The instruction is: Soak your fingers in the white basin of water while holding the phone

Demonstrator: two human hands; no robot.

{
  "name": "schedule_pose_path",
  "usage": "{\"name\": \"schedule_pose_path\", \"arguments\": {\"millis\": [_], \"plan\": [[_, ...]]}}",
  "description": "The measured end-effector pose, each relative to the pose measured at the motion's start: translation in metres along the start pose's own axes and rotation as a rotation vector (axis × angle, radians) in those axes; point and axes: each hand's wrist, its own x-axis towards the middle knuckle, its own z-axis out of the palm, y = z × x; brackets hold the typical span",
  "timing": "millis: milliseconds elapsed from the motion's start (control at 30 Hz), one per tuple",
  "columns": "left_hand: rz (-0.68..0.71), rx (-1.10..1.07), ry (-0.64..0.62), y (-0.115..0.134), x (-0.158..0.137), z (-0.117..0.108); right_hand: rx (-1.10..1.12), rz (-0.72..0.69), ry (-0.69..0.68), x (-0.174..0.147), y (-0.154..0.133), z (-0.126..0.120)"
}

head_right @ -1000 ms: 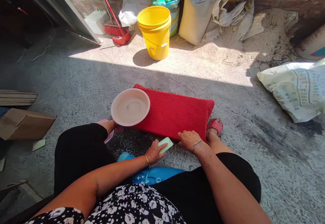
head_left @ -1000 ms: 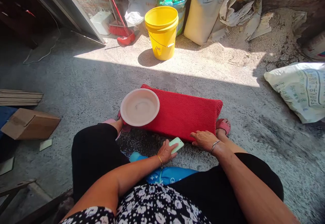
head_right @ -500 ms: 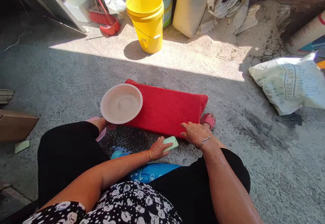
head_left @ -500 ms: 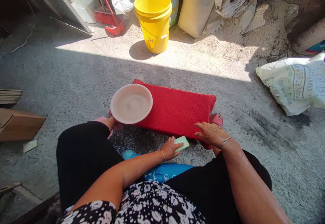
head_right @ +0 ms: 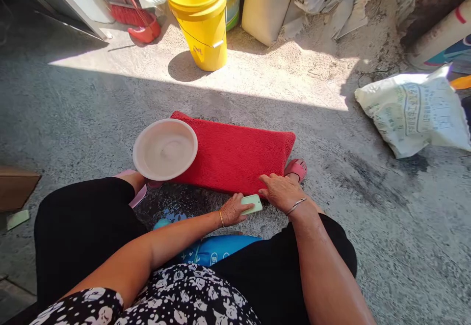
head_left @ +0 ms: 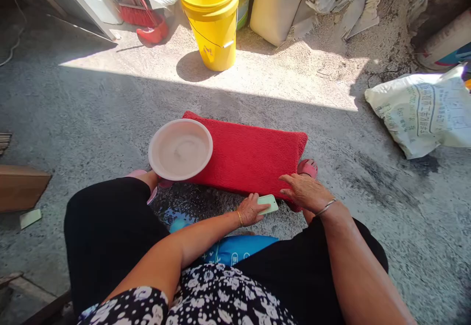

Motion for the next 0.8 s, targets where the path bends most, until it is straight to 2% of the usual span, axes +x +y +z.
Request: {"name": "schedule_pose_path", "arguments": {"millis": [67,133,200,233,300,400,467,500,533,700,767,800], "plan": [[-0.077,-0.002,0.089,-0.006,0.010,-0.017,0.001,-0.007,0.011,-0.001,0.002,0.000],[-0.256,-0.007,0.212,-0.013,0.025,-0.034,0.006,-0.003,0.004,-0.001,0.004,-0.001],[-0.388,-0.006,0.284,-0.015,0.038,-0.041,0.016,0.015,-0.006,-0.001,0.005,-0.001],[-0.408,0.001,0.287,-0.012,0.042,-0.039,0.022,0.021,-0.007,-0.001,0.006,-0.002],[-0.328,0.030,0.218,-0.002,0.043,-0.025,0.025,0.020,0.004,-0.002,0.008,-0.003],[0.012,0.077,0.010,0.018,0.033,0.002,0.018,0.016,0.026,-0.006,0.010,-0.003],[0.174,0.083,-0.061,0.025,0.030,0.005,0.019,0.029,0.040,-0.008,0.012,-0.002],[0.182,0.075,-0.050,0.026,0.032,0.001,0.021,0.038,0.043,-0.009,0.013,-0.001],[0.141,0.062,-0.010,0.024,0.037,-0.008,0.022,0.045,0.042,-0.010,0.014,0.000],[-0.278,0.010,0.259,0.008,0.086,-0.065,0.006,0.051,0.021,-0.007,0.013,0.001],[-0.345,0.026,0.281,0.011,0.099,-0.070,0.003,0.026,0.023,-0.004,0.013,0.000],[-0.332,0.046,0.264,0.016,0.101,-0.065,0.003,0.012,0.023,-0.001,0.013,0.000]]}}
